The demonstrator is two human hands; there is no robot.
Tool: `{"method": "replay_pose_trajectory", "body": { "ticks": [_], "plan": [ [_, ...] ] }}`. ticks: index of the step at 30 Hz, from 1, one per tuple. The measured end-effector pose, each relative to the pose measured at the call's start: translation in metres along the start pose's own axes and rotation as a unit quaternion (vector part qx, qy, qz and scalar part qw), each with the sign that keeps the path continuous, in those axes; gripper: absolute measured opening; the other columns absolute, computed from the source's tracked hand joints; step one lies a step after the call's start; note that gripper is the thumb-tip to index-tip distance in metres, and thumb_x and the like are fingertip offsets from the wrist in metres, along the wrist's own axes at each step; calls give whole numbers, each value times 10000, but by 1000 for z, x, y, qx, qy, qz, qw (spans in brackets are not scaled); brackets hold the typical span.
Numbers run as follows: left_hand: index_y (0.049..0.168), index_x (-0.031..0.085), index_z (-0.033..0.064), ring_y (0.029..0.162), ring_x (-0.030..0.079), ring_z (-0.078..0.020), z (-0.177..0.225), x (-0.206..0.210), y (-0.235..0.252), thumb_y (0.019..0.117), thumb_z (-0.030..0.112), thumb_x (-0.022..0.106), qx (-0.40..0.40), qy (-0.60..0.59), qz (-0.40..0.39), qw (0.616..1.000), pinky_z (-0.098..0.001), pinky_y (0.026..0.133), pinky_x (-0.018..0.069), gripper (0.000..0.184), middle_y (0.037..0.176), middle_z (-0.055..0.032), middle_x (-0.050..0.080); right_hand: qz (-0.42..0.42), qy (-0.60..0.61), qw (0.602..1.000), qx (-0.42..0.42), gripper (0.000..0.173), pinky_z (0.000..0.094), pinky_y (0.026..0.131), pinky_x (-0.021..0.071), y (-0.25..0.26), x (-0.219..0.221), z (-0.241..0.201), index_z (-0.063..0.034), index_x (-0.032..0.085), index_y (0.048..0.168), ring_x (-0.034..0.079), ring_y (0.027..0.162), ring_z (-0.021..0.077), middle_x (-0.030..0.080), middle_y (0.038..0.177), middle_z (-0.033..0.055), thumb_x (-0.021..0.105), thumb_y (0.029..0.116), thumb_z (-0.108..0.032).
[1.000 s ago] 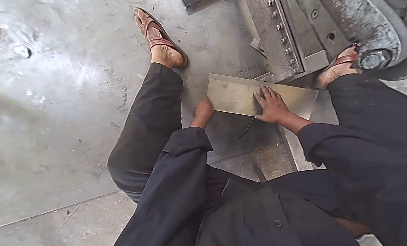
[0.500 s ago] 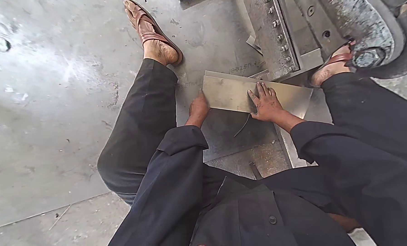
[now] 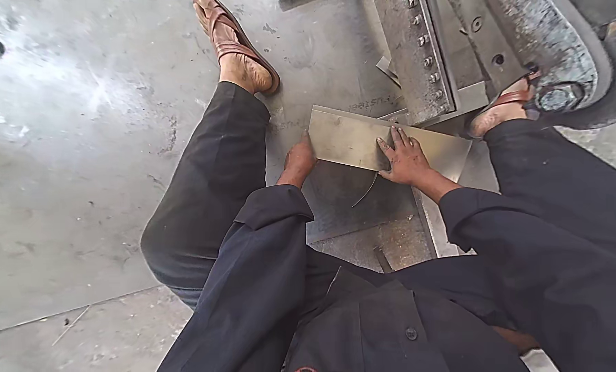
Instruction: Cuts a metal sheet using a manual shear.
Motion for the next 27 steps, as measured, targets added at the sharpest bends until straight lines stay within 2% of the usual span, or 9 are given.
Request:
{"method": "replay_pose_trajectory", "body": {
  "ticks": [5, 8, 12, 17, 21, 27],
  "plan": [
    [1627, 256, 93, 1169, 642, -487, 0, -2, 3, 856, 162, 811, 3, 1, -9, 1000, -682, 971, 505, 952, 1271, -276, 656, 9, -5, 1000, 2, 1030, 692, 1140, 307, -4, 3, -5, -171, 289, 1644, 177, 1552, 498, 130, 1688, 304, 760, 795, -513],
    [1613, 276, 72, 1150, 647, -496, 0, -2, 4, 848, 132, 808, 11, 8, -6, 1000, -684, 957, 511, 934, 1253, -292, 656, 16, -10, 1000, 2, 1014, 689, 1161, 280, -5, 8, -4, -179, 279, 1648, 170, 1558, 490, 122, 1691, 305, 732, 812, -531],
    [1621, 262, 66, 1143, 649, -491, 0, 2, 6, 841, 123, 803, 15, 19, 4, 1000, -680, 947, 515, 951, 1252, -291, 655, -17, -18, 1000, 7, 1096, 651, 1214, 237, -5, 3, -3, -197, 256, 1657, 136, 1577, 456, 92, 1705, 279, 786, 796, -620],
    [1612, 288, 73, 1139, 650, -492, -2, 2, 4, 850, 120, 786, 15, 7, 12, 1000, -680, 939, 519, 911, 1247, -289, 658, -19, -16, 1000, 9, 1012, 564, 1249, 245, -2, 7, -4, -183, 270, 1652, 140, 1577, 450, 98, 1697, 298, 786, 841, -499],
    [1600, 323, 94, 1144, 654, -478, -2, 1, 2, 854, 108, 787, 20, -10, 16, 1000, -674, 948, 519, 879, 1246, -274, 664, -23, 0, 1000, 11, 985, 531, 1218, 331, -1, 5, -4, -228, 295, 1647, 144, 1579, 440, 81, 1703, 286, 798, 838, -482],
    [1596, 356, 132, 1160, 652, -468, -7, 1, 0, 858, 109, 784, 19, -42, 16, 999, -676, 973, 505, 853, 1269, -258, 665, -19, 6, 1000, 10, 917, 539, 1191, 374, -2, 8, -9, -264, 345, 1629, 152, 1581, 430, 98, 1716, 244, 807, 849, -403]
  ]
}}
Point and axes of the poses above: each hand's wrist, its own y-axis towards the middle knuckle, its own x-axis out of the palm, z = x × y, the point moved 2 cm from there along y, towards the middle knuckle
